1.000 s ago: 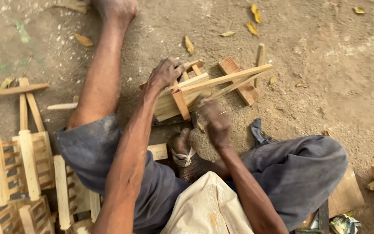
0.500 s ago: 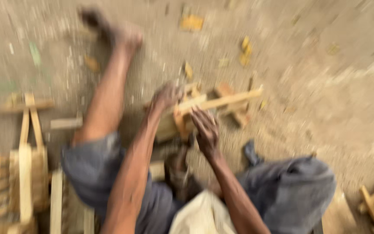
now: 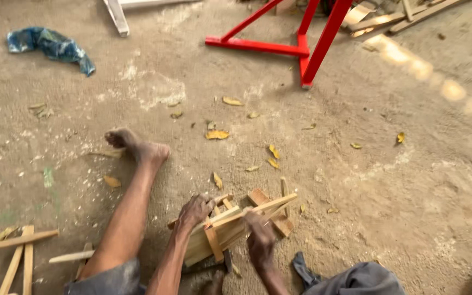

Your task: The person sits on the ground and assembles a small wooden chair by hand. They use a hammer to tap joints together and a sanding block to smooth the surfaces, repeatedly turning the chair to work on different sides.

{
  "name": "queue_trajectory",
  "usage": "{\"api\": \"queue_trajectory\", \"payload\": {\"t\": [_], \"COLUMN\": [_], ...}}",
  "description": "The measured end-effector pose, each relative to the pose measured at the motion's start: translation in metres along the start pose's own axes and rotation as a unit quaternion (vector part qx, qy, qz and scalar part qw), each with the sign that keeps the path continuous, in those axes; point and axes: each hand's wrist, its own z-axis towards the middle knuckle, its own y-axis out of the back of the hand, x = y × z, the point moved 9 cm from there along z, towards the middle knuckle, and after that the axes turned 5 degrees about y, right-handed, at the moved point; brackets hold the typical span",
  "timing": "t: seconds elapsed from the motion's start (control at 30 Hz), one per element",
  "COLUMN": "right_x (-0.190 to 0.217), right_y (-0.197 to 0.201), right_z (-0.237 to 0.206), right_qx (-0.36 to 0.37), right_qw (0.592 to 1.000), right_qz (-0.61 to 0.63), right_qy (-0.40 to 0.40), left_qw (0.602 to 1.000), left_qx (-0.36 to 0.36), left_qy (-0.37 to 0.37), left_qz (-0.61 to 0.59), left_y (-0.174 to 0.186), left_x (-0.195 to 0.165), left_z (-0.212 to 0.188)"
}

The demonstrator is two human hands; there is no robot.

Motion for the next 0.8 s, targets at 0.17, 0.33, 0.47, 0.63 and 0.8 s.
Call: {"api": "queue_trajectory", "payload": {"t": [0.17,0.33,0.47,0.63,0.8], "right_x": [0.028,0.01,0.002,-0.04,-0.025], "right_y": [0.022,0.034,0.028,0.037,0.045], "right_z": [0.007,0.02,0.006,0.023,0.026], "right_qx": [-0.035,-0.059,0.005,0.084,0.016], "right_qw": [0.991,0.995,0.992,0.993,0.992], "right_qz": [-0.022,-0.043,-0.091,-0.069,-0.109], "right_qy": [0.131,0.066,0.084,0.057,0.062], "left_qw": [0.998,0.999,0.999,0.998,0.997], "left_qx": [-0.024,0.027,-0.024,0.012,0.045], "left_qy": [-0.006,0.01,-0.041,0.046,0.045], "left_qz": [-0.066,-0.021,0.01,0.042,0.052], "left_y": [0.008,-0.007,-0.013,-0.029,-0.03], "left_x": [-0.01,-0.002,0.001,0.024,0.024], "left_z": [-0.01,-0.005,0.002,-0.001,0.001]}}
